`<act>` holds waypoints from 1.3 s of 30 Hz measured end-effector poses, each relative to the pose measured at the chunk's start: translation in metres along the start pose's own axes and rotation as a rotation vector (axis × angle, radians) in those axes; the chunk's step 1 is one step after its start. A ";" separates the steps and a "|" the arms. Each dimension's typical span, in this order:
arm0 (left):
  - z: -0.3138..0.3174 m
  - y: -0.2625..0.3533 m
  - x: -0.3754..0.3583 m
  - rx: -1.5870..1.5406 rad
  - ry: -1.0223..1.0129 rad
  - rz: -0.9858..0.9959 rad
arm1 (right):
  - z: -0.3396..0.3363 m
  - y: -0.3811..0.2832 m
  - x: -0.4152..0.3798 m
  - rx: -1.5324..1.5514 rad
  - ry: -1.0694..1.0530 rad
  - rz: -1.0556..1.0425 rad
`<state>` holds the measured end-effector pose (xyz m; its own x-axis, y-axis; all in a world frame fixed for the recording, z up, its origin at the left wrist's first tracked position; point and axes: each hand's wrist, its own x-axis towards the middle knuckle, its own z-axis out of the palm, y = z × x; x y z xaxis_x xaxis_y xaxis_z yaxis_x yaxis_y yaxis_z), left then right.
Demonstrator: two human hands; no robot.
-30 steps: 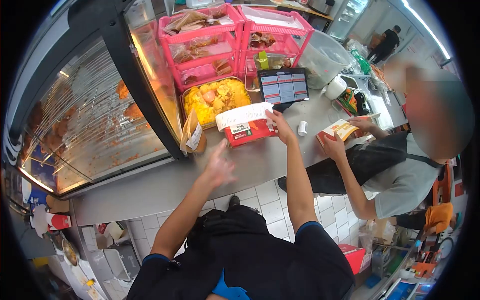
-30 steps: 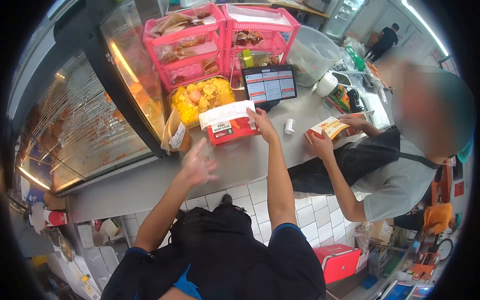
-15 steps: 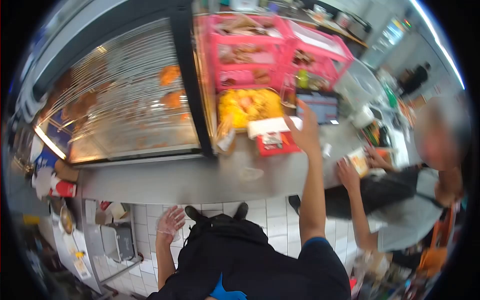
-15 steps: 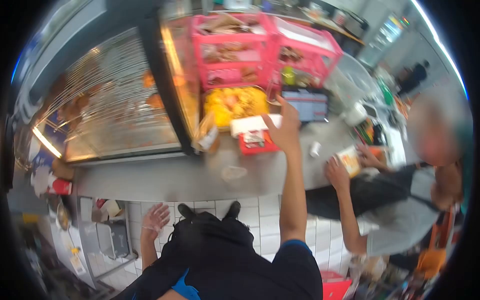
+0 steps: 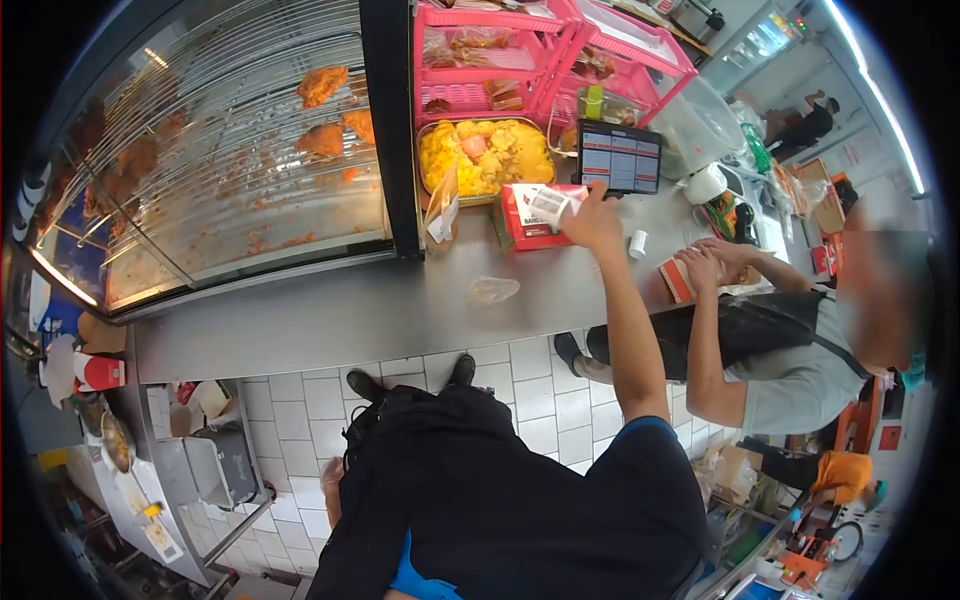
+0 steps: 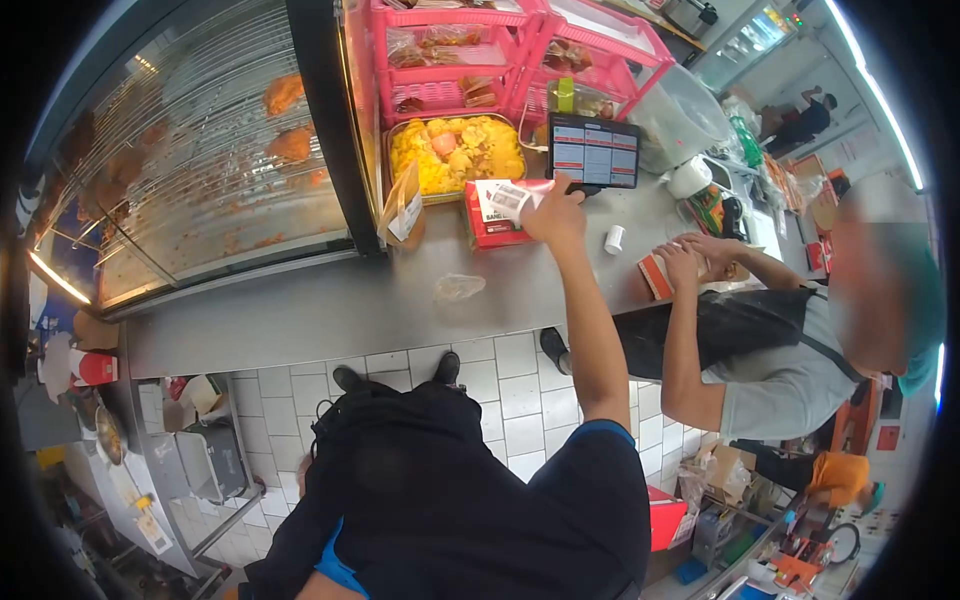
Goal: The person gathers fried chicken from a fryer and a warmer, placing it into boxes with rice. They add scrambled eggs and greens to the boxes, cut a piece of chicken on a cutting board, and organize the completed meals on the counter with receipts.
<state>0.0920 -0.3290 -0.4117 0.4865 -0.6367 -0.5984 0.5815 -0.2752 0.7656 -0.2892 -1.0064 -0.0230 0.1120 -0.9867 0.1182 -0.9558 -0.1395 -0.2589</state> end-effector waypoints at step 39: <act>0.054 0.268 -0.019 -0.201 0.492 0.240 | -0.099 -0.164 -0.092 0.860 -0.051 -0.385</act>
<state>0.2035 -0.4301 -0.1824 0.8375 -0.2417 -0.4900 0.5067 0.0078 0.8621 -0.1698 -0.8843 0.1031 0.4093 -0.8596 0.3059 -0.3243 -0.4504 -0.8319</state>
